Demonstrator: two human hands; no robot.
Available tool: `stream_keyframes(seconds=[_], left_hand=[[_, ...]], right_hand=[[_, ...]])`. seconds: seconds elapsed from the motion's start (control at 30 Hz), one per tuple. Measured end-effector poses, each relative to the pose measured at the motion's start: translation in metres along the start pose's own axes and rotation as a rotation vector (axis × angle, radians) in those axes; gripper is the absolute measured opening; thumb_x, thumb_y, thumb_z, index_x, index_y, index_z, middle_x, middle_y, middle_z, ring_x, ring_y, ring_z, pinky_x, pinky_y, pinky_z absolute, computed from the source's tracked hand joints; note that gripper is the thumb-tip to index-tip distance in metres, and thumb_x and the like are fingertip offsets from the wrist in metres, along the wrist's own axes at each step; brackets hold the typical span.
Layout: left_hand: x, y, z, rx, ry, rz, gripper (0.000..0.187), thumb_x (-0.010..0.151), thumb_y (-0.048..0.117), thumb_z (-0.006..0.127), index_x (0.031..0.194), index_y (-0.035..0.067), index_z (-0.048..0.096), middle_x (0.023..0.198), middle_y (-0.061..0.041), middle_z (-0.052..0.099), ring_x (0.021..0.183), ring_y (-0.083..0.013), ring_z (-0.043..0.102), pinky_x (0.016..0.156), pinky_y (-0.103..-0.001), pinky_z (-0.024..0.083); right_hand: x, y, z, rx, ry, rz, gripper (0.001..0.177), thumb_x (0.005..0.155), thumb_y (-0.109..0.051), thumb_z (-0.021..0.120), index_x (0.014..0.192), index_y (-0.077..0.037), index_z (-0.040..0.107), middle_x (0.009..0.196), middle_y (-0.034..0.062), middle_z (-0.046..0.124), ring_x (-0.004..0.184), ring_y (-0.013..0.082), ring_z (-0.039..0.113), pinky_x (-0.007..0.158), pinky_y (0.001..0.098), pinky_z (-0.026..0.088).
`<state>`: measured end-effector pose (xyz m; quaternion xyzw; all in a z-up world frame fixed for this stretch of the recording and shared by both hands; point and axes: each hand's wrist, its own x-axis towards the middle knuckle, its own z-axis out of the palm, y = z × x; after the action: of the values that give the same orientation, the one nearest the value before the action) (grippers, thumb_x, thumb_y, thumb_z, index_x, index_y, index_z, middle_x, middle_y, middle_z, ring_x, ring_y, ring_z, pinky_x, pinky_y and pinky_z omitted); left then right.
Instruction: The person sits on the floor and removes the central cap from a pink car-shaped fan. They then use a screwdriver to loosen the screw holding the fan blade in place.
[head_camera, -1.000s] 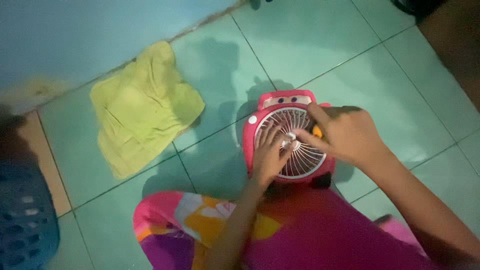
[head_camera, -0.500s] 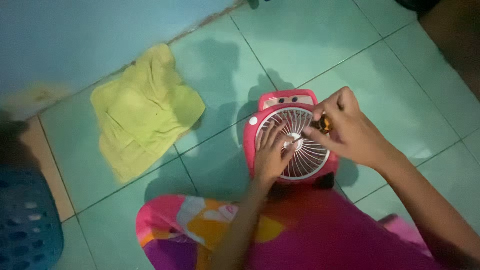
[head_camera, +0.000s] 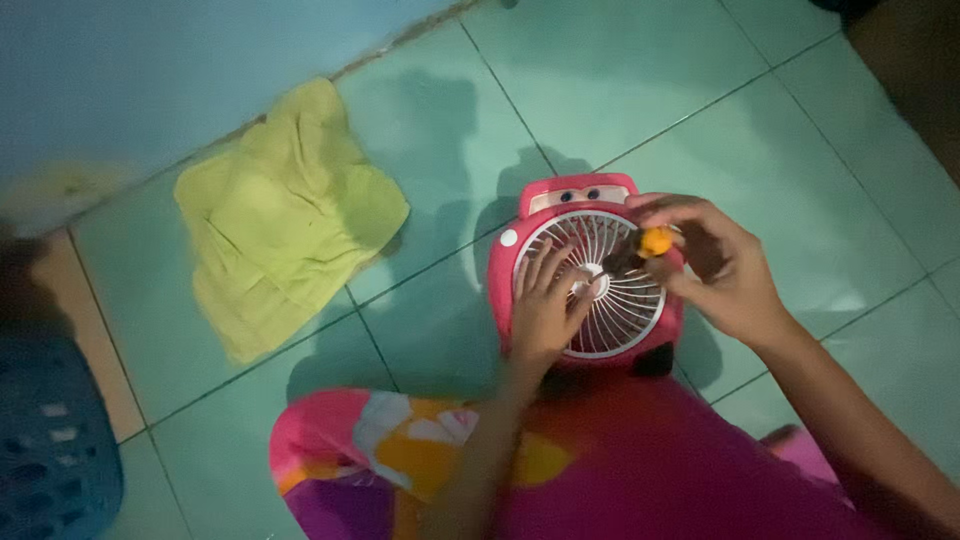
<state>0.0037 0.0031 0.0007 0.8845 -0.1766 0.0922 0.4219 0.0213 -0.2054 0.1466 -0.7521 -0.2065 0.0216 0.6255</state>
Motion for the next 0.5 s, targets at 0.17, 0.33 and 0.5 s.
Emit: stream_keyframes(seconds=[0.17,0.33,0.5], left_hand=[[-0.002,0.003,-0.002,-0.031,0.001,-0.023,0.028,0.102,0.038,0.063,0.115,0.015,0.071,0.156,-0.008,0.053,0.153,-0.0357,0.038,0.126,-0.058,0.024],[0.002,0.003,-0.003,0.005,-0.02,-0.026,0.028,0.099,0.038,0.066,0.112,0.015,0.072,0.155,-0.01,0.053,0.151,-0.0368,0.038,0.123,-0.057,0.024],[-0.001,0.004,-0.003,-0.017,0.032,-0.016,0.029,0.098,0.038,0.068,0.114,0.015,0.072,0.152,-0.009,0.055,0.151,-0.0353,0.041,0.124,-0.057,0.026]], right_hand=[[-0.017,0.03,0.0,0.167,0.038,0.238,0.025,0.086,-0.011,0.057,0.112,-0.012,0.056,0.126,0.0046,0.044,0.126,0.0185,0.05,0.11,0.0405,0.045],[-0.015,0.032,0.0,-0.384,-0.031,0.132,0.017,0.1,-0.02,0.066,0.114,-0.011,0.061,0.104,0.0054,0.037,0.102,0.0197,0.044,0.095,0.0359,0.043],[-0.008,0.001,0.004,0.028,0.011,0.014,0.045,0.082,-0.011,0.084,0.116,-0.011,0.054,0.113,0.0009,0.059,0.108,0.011,0.061,0.096,0.0326,0.053]])
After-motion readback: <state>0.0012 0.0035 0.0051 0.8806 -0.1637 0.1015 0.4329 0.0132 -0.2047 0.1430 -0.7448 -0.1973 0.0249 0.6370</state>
